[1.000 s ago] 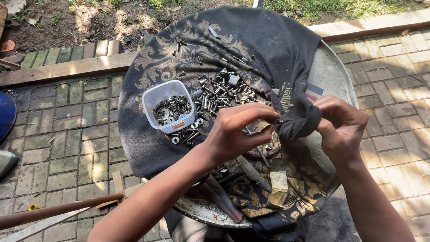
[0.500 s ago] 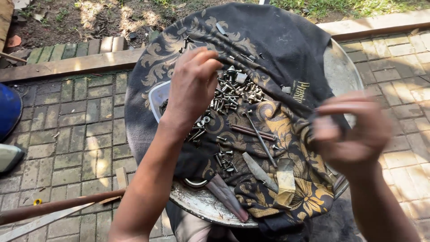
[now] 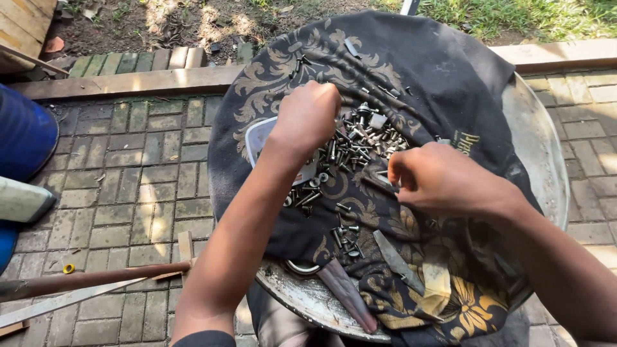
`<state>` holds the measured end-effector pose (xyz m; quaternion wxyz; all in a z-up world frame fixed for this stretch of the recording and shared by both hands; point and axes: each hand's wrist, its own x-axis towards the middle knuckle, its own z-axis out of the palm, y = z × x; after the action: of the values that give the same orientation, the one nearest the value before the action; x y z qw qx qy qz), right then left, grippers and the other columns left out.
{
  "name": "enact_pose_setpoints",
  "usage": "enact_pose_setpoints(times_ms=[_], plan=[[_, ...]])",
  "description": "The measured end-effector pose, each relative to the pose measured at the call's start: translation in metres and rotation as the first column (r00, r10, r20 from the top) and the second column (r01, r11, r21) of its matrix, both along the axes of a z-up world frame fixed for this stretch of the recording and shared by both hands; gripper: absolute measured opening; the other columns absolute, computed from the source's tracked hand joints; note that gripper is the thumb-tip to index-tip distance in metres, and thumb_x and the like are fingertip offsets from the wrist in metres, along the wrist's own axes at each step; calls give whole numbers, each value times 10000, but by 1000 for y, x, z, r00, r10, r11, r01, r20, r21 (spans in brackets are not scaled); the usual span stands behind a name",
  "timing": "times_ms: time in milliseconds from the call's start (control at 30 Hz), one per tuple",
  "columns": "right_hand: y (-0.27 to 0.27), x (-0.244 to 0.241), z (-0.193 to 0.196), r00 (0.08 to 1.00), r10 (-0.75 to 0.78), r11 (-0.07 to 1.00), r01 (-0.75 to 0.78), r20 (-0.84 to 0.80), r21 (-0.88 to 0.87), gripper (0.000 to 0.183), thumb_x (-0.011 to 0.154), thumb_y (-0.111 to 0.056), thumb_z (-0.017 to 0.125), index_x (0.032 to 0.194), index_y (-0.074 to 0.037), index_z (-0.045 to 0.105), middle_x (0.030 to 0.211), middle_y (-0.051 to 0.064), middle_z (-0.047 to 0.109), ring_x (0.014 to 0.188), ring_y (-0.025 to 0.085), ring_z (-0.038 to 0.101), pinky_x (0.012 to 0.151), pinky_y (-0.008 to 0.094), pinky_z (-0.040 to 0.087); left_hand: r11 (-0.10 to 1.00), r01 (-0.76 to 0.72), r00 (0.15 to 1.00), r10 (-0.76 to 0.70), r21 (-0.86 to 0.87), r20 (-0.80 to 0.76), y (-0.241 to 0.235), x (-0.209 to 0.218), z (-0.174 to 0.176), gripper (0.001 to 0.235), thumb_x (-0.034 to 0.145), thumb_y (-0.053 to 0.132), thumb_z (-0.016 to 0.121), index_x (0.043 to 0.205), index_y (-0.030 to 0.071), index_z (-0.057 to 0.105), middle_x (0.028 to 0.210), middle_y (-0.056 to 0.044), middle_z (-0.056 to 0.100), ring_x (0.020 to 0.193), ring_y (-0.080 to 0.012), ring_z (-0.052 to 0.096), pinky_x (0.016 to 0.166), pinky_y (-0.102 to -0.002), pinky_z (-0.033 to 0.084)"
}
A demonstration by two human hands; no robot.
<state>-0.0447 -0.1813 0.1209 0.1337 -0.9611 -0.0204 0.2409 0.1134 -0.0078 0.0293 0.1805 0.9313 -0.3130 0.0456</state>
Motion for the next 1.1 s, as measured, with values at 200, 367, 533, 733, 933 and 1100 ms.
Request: enact_pose_setpoints(times_ms=[200,367,533,733,933,1100], plan=[[-18,16,-21,947,-80,946,-26,310,323,214,932,-143,540,994,-144,745,800,28,729,637,185,567,659,349,427,974,28,999,-17,225,-51,-13,-6,1,126,795,-2,600,712,88,628,730,-109,651,674,-397,652,511,-519,485],[-34,22,-47,886,-98,859,-155,454,488,278,852,25,564,948,-99,794,846,17,753,686,120,630,630,261,480,957,52,996,-30,284,-80,-11,-13,15,226,846,-79,533,735,86,639,773,-87,679,688,-330,666,524,-482,523],[-38,21,-52,822,6,805,-341,569,485,223,817,48,694,972,-95,768,935,33,793,819,134,741,754,248,574,953,89,988,-48,289,-145,-8,-16,27,153,786,-64,647,713,53,581,801,-104,663,709,-324,661,543,-486,545],[-43,24,-74,766,171,813,-465,620,350,151,883,-58,754,1030,-81,726,956,36,742,832,210,699,763,343,528,975,92,996,-86,203,-39,-21,-19,15,200,837,-120,586,725,39,633,816,-85,607,664,-312,638,497,-491,502],[-32,20,-67,706,162,830,-475,689,291,212,933,-253,756,1004,-80,658,905,72,682,798,248,644,757,363,502,963,23,1000,-21,268,-9,-29,-23,9,158,885,-23,617,864,80,736,921,-83,620,819,-313,644,544,-456,533],[-22,19,-70,663,17,817,-441,748,372,115,981,-145,689,896,-68,691,802,82,684,709,275,679,567,354,558,961,56,985,-98,269,144,-29,-22,-8,110,842,37,654,863,14,760,906,-155,669,879,-349,709,617,-600,590]])
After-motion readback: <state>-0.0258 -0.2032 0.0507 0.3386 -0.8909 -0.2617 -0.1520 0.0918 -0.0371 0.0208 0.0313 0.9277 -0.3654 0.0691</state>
